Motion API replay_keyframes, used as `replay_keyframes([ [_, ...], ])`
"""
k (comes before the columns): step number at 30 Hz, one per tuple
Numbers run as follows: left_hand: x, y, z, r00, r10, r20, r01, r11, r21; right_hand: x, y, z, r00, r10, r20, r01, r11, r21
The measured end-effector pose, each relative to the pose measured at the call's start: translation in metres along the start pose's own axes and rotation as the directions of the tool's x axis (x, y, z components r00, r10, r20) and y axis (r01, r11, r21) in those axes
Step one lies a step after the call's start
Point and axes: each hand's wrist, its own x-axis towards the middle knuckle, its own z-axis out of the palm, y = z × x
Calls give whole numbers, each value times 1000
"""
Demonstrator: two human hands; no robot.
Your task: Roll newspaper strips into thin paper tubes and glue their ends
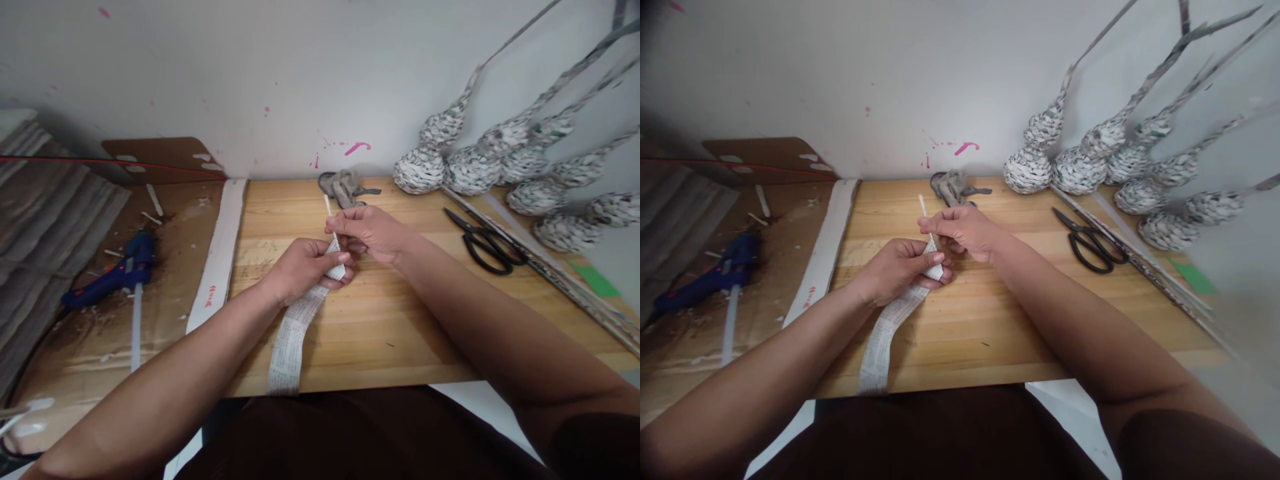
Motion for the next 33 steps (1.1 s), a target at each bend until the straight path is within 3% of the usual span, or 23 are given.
replay_keyframes([
  [3, 0, 0, 0, 1000, 7, -4, -7, 1000, -3, -1, -1, -1, 997, 15, 75, -13, 1000, -25],
  [8, 0, 0, 0, 1000, -10, -10, 9, 1000, -9, 1, 2, 0, 997, 14, -70, -12, 1000, 19],
  [13, 0, 0, -1, 1000, 3, -4, -3, 1000, -9, 1, 2, -3, 996, 18, 90, -16, 1000, -24],
  [19, -1, 0, 0, 1000, -12, 5, 12, 1000, -27, 2, 1, -2, 999, 12, -43, -10, 998, 63],
  [24, -2, 1, 0, 1000, -1, 21, 2, 999, -34, 0, -2, -2, 995, 27, 92, -29, 999, 14],
  [29, -2, 1, 1, 1000, -21, 12, 21, 1000, -19, 0, 0, -1, 1000, -13, -17, 13, 999, 34],
  [33, -2, 0, 1, 1000, -7, 25, 7, 1000, 3, 0, -1, -5, 997, -18, 78, 17, 1000, 4],
])
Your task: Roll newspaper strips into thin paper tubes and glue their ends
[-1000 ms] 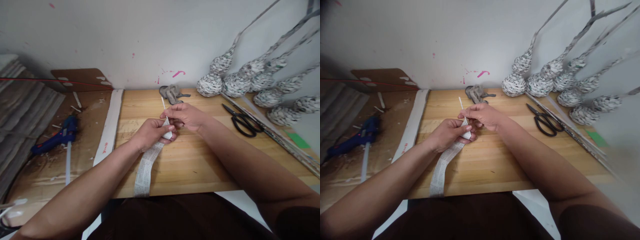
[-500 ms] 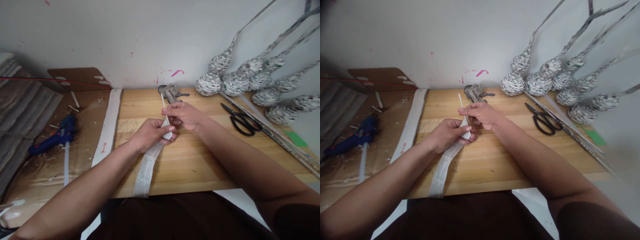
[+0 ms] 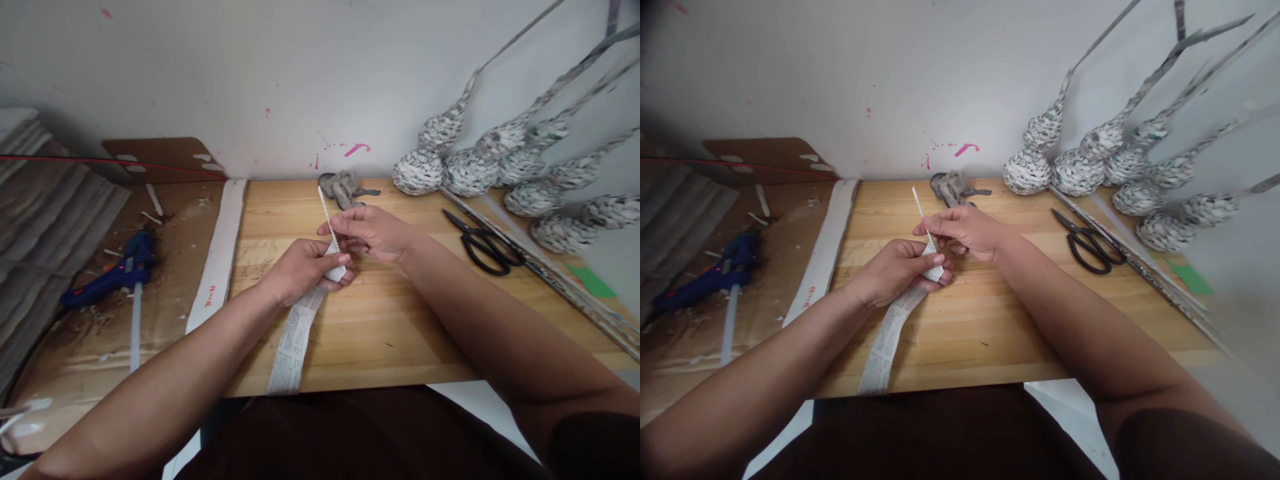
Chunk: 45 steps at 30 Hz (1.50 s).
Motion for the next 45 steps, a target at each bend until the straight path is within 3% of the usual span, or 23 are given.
replay_keyframes([
  [2, 0, 0, 1, 1000, -10, -6, 10, 1000, 6, 0, 0, 0, 1000, 14, 7, -14, 1000, -5],
  [9, -1, 2, 1, 999, -46, -22, 46, 999, 5, 2, 1, 5, 989, 17, -144, -10, 999, 49],
  [15, -2, 5, 2, 999, -31, -6, 31, 999, -13, -1, -1, 2, 999, 29, 18, -29, 999, -26],
  [20, -3, 5, 4, 1000, -21, -13, 21, 1000, -9, -1, -1, 6, 991, -4, -136, 5, 1000, 11],
  [25, -3, 5, 4, 1000, -23, -4, 23, 1000, 4, -2, -3, 5, 1000, 22, 16, -21, 999, -41],
  [30, -3, 3, 4, 1000, -23, -16, 23, 1000, -1, -2, -3, 7, 989, -3, -146, 6, 1000, 21],
  [35, -3, 4, 4, 1000, -21, -7, 21, 999, -26, -2, -3, 3, 999, 25, 36, -24, 999, -30],
  [40, -3, 4, 4, 999, -38, 7, 38, 999, -16, -1, -1, 3, 995, -7, -104, 9, 1000, 19],
  [45, -3, 4, 5, 999, -43, 8, 43, 999, -29, -1, -1, 3, 999, 12, 51, -11, 1000, -4],
])
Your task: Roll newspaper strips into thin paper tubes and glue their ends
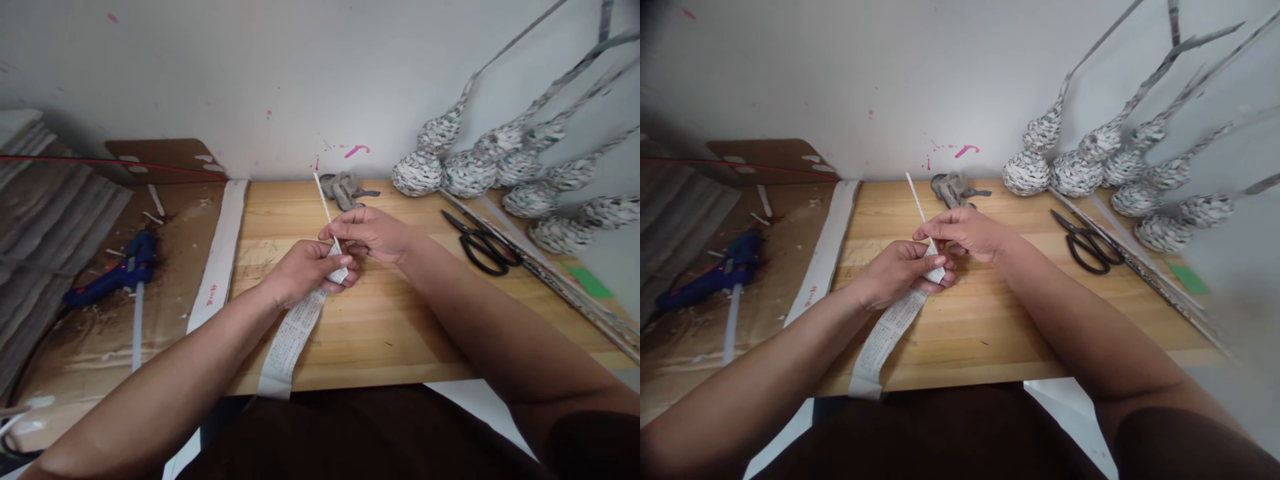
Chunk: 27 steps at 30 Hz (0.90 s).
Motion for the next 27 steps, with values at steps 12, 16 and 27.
replay_keyframes([
  [12, -2, 0, 1, 1000, -7, 21, 6, 1000, 12, 0, 0, -2, 998, 13, -58, -12, 1000, 7],
  [16, -2, 1, 1, 1000, -22, 19, 22, 1000, 11, -1, 0, 0, 997, -25, -79, 25, 1000, -7],
  [27, -2, 2, 2, 999, -26, 21, 26, 1000, 1, -2, -4, 2, 998, 6, -60, -9, 999, -43],
])
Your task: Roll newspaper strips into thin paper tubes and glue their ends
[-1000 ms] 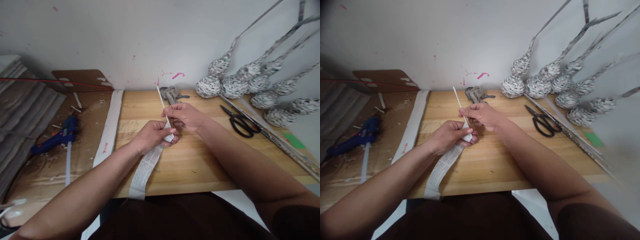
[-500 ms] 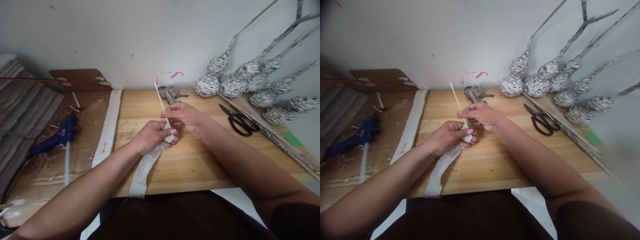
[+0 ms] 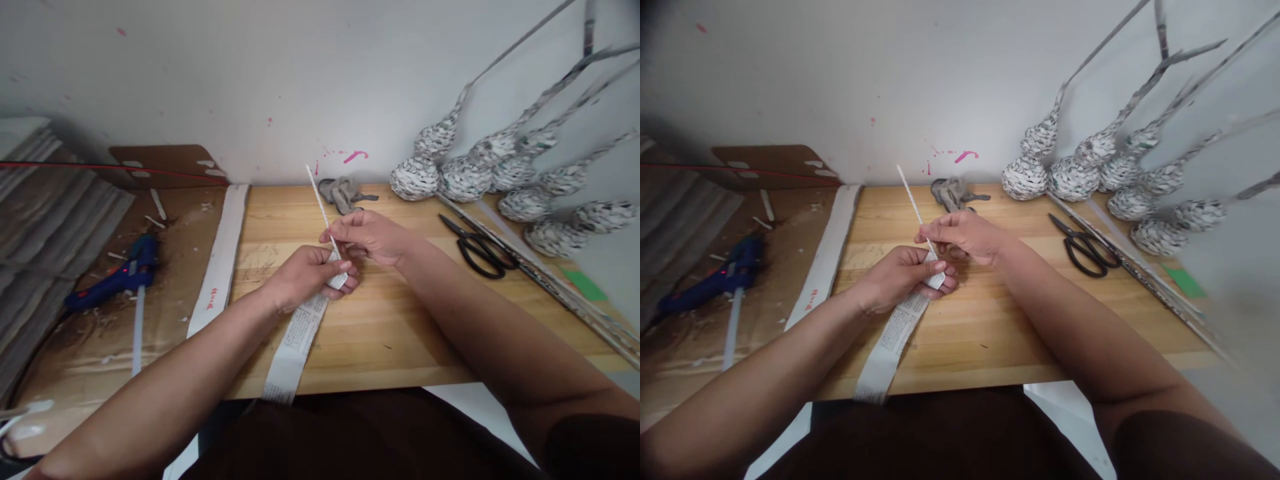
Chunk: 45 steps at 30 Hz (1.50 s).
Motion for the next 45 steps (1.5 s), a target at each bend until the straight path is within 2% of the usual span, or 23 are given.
replay_keyframes([
  [2, 0, 0, 0, 1000, -1, 0, 1, 1000, -7, 0, 0, 1, 999, 31, 38, -30, 1000, -7],
  [6, 1, -1, -1, 1000, -4, 4, 4, 1000, 1, 0, 1, 2, 997, 11, -70, -8, 999, 45],
  [11, 1, -1, -3, 1000, 9, 13, -9, 1000, 21, 0, 2, 0, 998, 20, 54, -21, 1000, 9],
  [16, 1, 0, -3, 1000, 20, 7, -20, 999, 41, 0, 2, 3, 997, -4, -77, 10, 998, 68],
  [21, 1, 0, -3, 1000, 5, 4, -5, 1000, 3, -1, 2, 4, 999, 21, 47, -22, 1000, 14],
  [26, 0, 1, -2, 1000, -1, 2, 1, 1000, 4, 2, 4, 4, 997, 9, -78, -3, 997, 72],
  [31, 1, 1, -4, 1000, -10, 21, 10, 1000, 0, 0, 1, 0, 998, 8, 63, -8, 1000, 6],
  [36, 1, 0, -4, 1000, 0, 21, 0, 999, 33, 1, 1, 8, 991, -42, -125, 42, 999, 0],
  [39, 0, 2, -4, 1000, -8, 11, 8, 999, 31, 5, 5, 5, 972, -142, -188, 116, 983, -144],
  [40, 0, 3, -4, 1000, -10, 5, 9, 1000, 26, 7, 7, 1, 946, -227, -231, 168, 954, -249],
  [42, 0, 5, -5, 1000, -13, -11, 14, 1000, 9, 12, 12, -11, 840, -447, -307, 231, 807, -543],
  [43, 0, 6, -5, 1000, -14, -18, 14, 1000, -2, 14, 14, -19, 779, -540, -318, 189, 686, -702],
  [44, 0, 6, -5, 1000, -13, -25, 12, 1000, -12, 17, 16, -26, 755, -588, -289, 99, 538, -837],
  [45, 0, 7, -5, 999, -12, -29, 11, 1000, -20, 20, 18, -32, 755, -599, -268, -5, 402, -916],
])
